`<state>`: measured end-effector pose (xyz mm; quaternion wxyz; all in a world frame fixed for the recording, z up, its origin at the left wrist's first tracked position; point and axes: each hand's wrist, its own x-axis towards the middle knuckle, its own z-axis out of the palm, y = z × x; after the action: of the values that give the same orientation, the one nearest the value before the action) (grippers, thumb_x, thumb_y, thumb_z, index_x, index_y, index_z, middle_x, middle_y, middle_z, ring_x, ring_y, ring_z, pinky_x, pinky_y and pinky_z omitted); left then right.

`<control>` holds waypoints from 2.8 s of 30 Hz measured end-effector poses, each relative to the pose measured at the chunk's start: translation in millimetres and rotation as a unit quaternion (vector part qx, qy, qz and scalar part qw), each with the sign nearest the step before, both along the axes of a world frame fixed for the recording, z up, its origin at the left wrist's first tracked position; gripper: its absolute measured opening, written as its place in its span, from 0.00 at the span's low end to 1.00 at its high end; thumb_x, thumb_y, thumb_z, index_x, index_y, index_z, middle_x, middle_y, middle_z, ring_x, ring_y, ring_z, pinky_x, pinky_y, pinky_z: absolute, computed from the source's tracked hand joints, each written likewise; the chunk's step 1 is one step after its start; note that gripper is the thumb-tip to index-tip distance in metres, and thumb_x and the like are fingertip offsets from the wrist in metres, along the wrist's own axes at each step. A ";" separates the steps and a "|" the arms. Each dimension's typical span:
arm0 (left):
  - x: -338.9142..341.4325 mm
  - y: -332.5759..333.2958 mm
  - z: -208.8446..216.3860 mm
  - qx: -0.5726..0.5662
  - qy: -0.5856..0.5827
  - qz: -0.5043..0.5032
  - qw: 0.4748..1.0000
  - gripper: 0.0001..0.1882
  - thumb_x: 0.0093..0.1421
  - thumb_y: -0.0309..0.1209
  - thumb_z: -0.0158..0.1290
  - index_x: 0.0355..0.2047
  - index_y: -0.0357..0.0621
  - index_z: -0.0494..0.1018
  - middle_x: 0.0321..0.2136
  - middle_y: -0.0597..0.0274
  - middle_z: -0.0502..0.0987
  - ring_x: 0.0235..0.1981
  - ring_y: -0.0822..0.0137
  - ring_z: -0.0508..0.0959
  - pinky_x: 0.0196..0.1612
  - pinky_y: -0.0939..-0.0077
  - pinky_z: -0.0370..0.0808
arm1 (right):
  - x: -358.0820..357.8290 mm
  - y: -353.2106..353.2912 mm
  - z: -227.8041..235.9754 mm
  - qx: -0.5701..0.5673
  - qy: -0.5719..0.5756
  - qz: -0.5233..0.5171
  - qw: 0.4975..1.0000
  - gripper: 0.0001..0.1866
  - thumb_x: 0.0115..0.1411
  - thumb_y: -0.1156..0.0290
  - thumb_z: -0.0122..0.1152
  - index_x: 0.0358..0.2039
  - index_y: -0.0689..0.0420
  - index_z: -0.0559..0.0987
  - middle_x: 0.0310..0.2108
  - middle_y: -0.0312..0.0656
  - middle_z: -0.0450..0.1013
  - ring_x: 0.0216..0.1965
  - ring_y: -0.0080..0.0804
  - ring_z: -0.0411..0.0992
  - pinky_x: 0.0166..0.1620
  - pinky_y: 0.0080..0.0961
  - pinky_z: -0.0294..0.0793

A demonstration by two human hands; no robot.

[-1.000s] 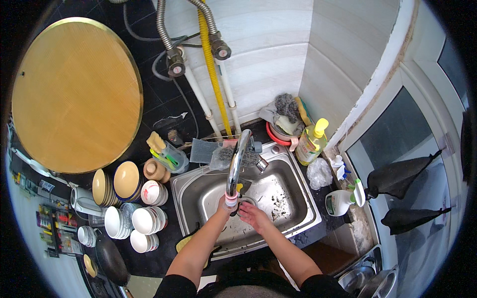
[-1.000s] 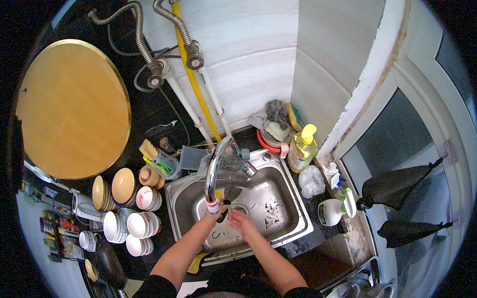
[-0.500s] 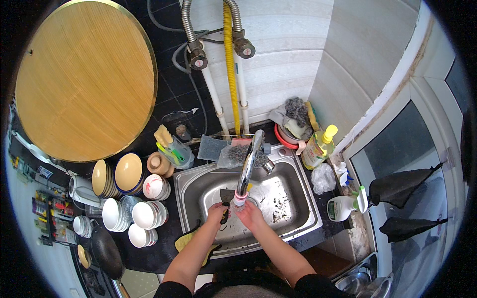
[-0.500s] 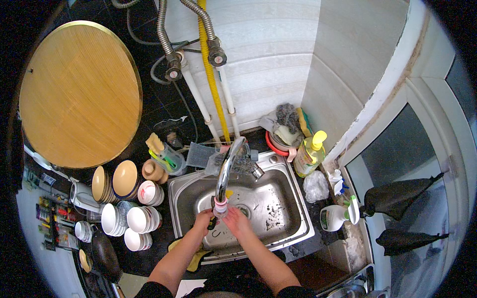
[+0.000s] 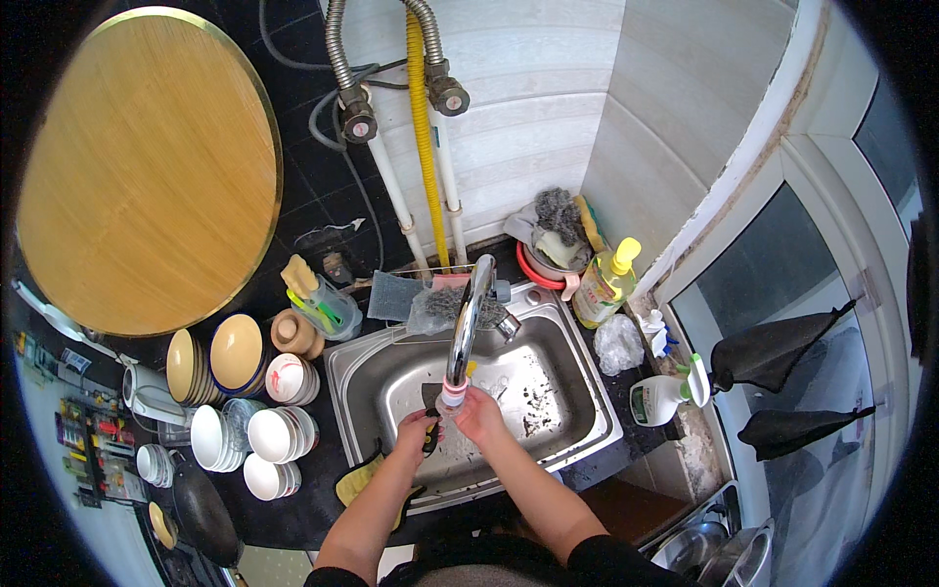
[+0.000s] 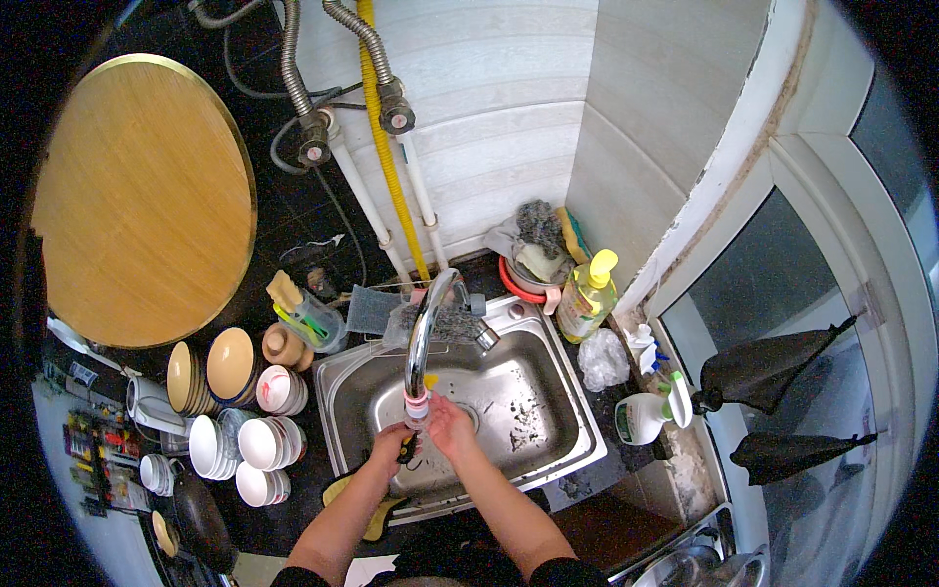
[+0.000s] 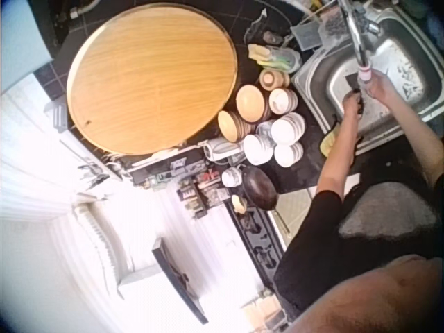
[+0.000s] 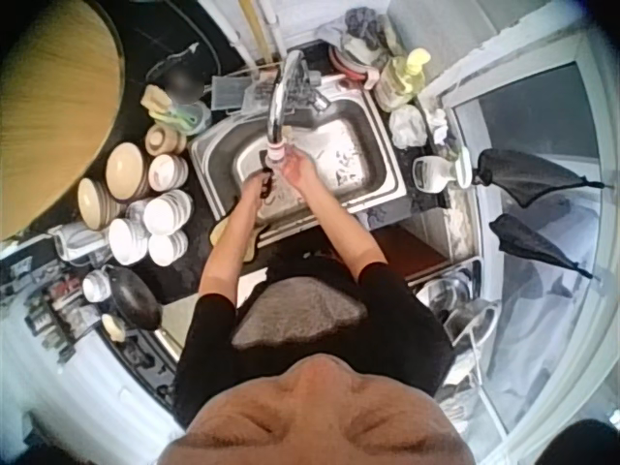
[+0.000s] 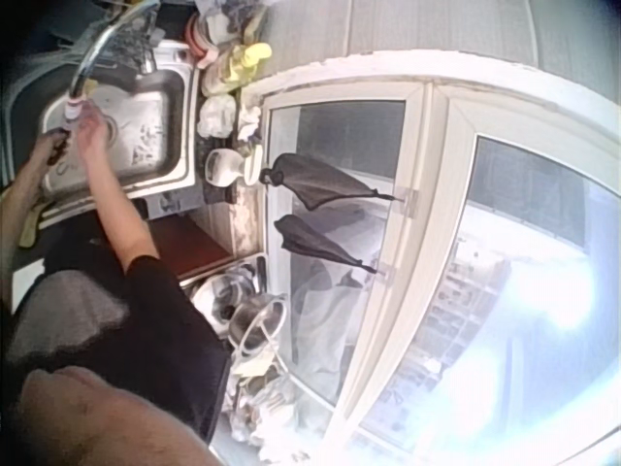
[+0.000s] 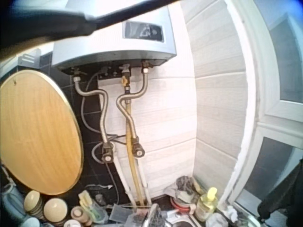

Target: The person scrubs the inside of a black wok with a metal spatula under running water in a kitchen sink. After cleaning the wok, the person places it on the counter and proceeds to wash the spatula and their hands under the tap.

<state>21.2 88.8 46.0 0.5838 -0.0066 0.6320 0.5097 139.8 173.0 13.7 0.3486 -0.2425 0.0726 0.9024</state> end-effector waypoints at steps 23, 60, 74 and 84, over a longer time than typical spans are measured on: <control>11.9 9.3 2.3 -0.008 -0.023 -0.045 0.999 0.20 0.49 0.21 0.49 0.44 0.35 0.60 0.30 0.52 0.71 0.27 0.60 0.75 0.27 0.67 0.77 | 51.3 25.3 74.0 0.134 -0.348 -0.097 0.923 0.23 0.55 0.63 0.53 0.50 0.56 0.64 0.45 0.40 0.65 0.45 0.30 0.65 0.45 0.30 0.66; 27.7 -21.8 -1.5 -0.028 -0.046 -0.028 0.998 0.16 0.51 0.24 0.48 0.42 0.34 0.64 0.30 0.54 0.72 0.25 0.62 0.75 0.24 0.70 0.76 | 19.3 -15.3 166.3 0.625 -0.556 0.054 0.544 0.20 0.40 0.70 0.66 0.34 0.61 0.72 0.37 0.45 0.66 0.35 0.39 0.68 0.36 0.26 0.68; -0.4 -54.0 -4.2 -0.018 -0.041 -0.001 0.999 0.16 0.51 0.24 0.48 0.41 0.35 0.65 0.30 0.55 0.73 0.25 0.62 0.75 0.25 0.70 0.75 | -49.9 -4.2 146.3 0.630 -0.572 -0.001 0.526 0.26 0.39 0.67 0.69 0.39 0.60 0.71 0.33 0.40 0.69 0.31 0.31 0.68 0.34 0.24 0.67; -20.5 -76.5 -21.7 -0.062 -0.016 0.019 0.998 0.21 0.49 0.23 0.48 0.45 0.35 0.61 0.31 0.54 0.72 0.25 0.62 0.75 0.23 0.71 0.75 | 2.7 3.3 159.5 0.633 -0.469 0.127 0.603 0.22 0.37 0.68 0.70 0.34 0.58 0.74 0.30 0.40 0.71 0.35 0.29 0.69 0.41 0.24 0.67</control>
<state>0.8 12.3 24.3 0.5822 -0.0628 0.6530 0.4803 142.5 176.3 173.2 0.2827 -0.3580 -0.7220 0.5203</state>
